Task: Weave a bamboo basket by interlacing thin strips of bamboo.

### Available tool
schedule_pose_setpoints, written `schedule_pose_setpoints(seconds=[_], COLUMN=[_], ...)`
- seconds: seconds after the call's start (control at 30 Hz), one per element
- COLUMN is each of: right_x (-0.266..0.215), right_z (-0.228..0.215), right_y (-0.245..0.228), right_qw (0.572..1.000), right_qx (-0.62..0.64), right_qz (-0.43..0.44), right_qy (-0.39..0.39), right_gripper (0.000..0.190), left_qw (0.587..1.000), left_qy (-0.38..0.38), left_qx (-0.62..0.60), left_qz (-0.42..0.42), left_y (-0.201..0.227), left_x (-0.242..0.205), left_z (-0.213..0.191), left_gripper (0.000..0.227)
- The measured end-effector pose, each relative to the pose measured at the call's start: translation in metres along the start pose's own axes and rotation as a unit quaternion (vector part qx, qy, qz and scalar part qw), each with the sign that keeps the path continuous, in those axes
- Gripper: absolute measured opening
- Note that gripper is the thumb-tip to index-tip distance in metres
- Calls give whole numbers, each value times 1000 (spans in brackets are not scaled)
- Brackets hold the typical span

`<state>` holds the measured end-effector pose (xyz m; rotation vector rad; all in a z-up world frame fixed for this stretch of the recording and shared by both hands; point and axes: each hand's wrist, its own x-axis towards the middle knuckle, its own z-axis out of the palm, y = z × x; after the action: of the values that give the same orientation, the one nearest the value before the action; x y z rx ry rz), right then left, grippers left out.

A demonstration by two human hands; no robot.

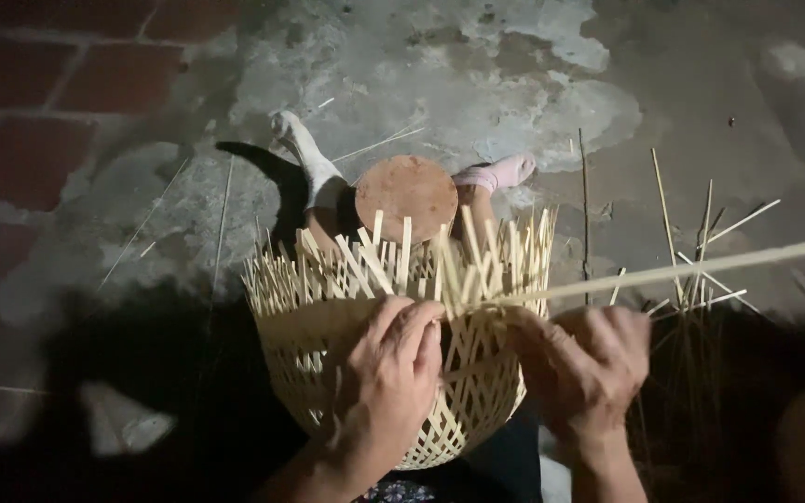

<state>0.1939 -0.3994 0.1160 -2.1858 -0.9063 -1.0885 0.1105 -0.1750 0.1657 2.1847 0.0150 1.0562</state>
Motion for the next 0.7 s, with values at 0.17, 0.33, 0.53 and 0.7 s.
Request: schedule_pose_setpoints(seconds=[0.17, 0.33, 0.53, 0.7], right_x=[111, 112, 89, 89], right_z=[-41, -21, -3, -1], right_y=[-44, -21, -1, -3], right_qw=[980, 966, 761, 785], right_qx=[-182, 162, 489, 486], right_qz=[-48, 28, 335, 280], right_qy=[-72, -198, -263, -262], right_gripper=[37, 18, 13, 13], left_qw=[991, 994, 993, 988], left_qy=[-123, -95, -115, -145], left_qx=[7, -6, 21, 31], left_qz=[-48, -49, -33, -49], left_y=[28, 21, 34, 30], left_x=[29, 32, 48, 49], left_z=[-38, -26, -41, -42], left_gripper=[8, 17, 15, 15])
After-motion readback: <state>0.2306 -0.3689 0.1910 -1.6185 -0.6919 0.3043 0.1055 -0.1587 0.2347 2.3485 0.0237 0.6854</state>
